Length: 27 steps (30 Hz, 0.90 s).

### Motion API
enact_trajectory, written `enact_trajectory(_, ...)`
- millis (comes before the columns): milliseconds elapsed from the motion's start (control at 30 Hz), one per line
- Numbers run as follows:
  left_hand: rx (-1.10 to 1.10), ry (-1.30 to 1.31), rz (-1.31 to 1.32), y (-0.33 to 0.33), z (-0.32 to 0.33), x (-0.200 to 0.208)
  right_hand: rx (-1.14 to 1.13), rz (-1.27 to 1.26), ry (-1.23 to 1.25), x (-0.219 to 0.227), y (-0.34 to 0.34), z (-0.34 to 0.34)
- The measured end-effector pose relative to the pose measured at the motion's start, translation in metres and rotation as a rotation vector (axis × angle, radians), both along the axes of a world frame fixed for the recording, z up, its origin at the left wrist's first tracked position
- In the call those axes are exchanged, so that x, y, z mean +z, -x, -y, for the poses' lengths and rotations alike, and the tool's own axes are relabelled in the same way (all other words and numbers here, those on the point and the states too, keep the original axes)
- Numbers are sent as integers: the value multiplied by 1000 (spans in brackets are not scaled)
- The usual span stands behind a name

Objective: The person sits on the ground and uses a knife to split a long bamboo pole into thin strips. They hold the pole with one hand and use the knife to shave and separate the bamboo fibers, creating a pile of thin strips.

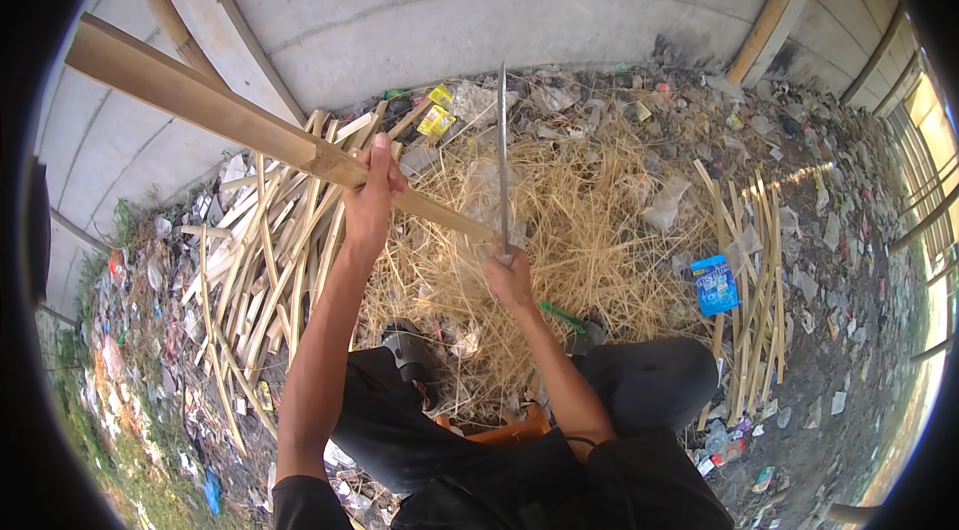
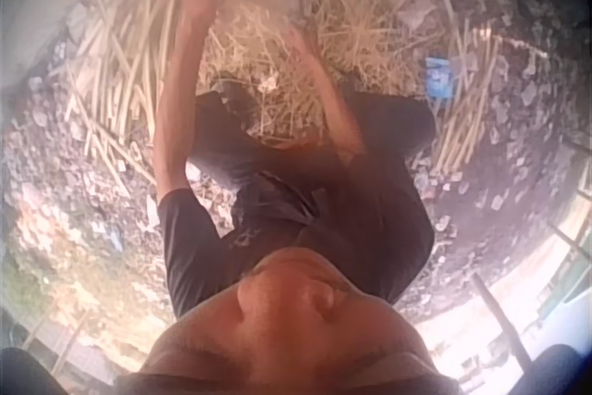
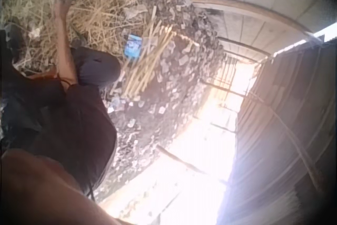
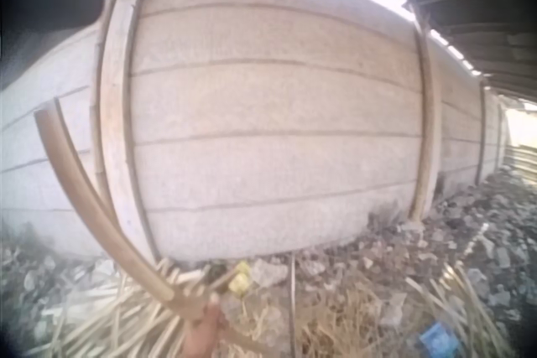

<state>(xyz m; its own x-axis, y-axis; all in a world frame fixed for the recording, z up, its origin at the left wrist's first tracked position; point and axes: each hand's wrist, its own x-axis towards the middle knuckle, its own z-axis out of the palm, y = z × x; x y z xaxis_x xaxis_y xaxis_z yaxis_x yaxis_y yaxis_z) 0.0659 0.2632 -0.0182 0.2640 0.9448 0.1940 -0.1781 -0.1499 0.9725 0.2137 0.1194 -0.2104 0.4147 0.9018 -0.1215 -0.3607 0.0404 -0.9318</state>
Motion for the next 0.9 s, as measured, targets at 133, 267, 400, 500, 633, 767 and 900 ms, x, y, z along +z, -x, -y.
enact_trajectory(133, 17, -12, -30, -3, 7, 6, 41, 204, 284, -96, 10, 15)
enact_trajectory(267, -63, -52, -21, -8, 3, 10, 187, 133, 798, -191, -36, 42)
enact_trajectory(400, -32, -23, -64, 5, 4, 4, 469, -419, 533, -158, -35, 36)
enact_trajectory(500, -90, -19, -89, 1, 11, 2, 568, -719, 416, -156, -52, 50)
enact_trajectory(633, -112, -46, -78, -13, 20, 13, 361, -250, 590, -146, -43, 47)
enact_trajectory(767, -73, -68, -17, -13, 14, 9, 121, 377, 758, -113, -5, 49)
enact_trajectory(900, -54, -68, -20, -16, 16, 11, -91, 409, 403, -110, -5, 30)
